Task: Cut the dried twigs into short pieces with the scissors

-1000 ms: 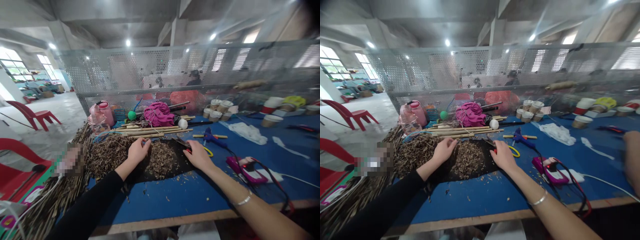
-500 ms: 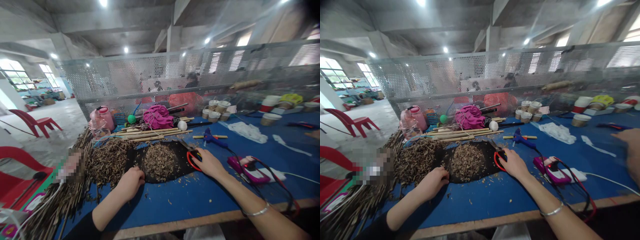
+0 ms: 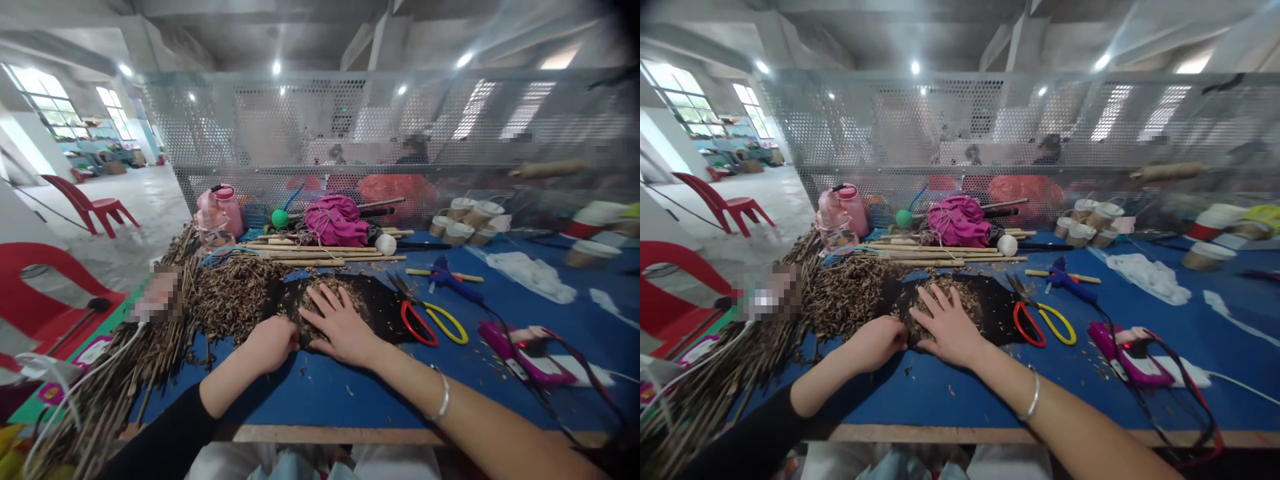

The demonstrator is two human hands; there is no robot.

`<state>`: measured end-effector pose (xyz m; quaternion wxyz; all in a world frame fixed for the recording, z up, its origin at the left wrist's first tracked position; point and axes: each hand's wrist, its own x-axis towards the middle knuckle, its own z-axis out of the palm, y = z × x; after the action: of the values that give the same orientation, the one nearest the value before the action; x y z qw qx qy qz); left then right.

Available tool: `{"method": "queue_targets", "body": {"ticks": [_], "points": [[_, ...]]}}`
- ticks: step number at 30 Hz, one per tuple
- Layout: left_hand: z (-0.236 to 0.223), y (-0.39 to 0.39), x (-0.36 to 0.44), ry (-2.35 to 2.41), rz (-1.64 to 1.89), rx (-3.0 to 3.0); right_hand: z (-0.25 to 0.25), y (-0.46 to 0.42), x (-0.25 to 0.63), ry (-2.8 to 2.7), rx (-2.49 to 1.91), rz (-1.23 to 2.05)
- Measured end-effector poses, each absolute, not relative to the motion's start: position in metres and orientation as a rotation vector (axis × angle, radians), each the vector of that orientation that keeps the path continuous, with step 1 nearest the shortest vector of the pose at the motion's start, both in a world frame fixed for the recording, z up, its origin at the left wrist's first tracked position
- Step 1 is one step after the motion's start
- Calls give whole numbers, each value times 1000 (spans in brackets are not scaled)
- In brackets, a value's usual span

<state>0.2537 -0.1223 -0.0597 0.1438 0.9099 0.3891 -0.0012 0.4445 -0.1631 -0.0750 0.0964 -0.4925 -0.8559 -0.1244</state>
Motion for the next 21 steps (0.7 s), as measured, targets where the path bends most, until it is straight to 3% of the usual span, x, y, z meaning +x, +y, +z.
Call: {"method": "queue_targets", "body": {"ticks": [9, 14, 21], "points": [[-61, -125, 252, 1117, 102, 2493, -78, -138, 472, -2572, -1299, -213], [-55, -126, 291, 1269, 322, 2562, -87, -123, 502, -1879, -1538, 83], [-42, -128, 298, 1505, -14, 2589, -87, -91, 512, -1746, -1604, 350]]}}
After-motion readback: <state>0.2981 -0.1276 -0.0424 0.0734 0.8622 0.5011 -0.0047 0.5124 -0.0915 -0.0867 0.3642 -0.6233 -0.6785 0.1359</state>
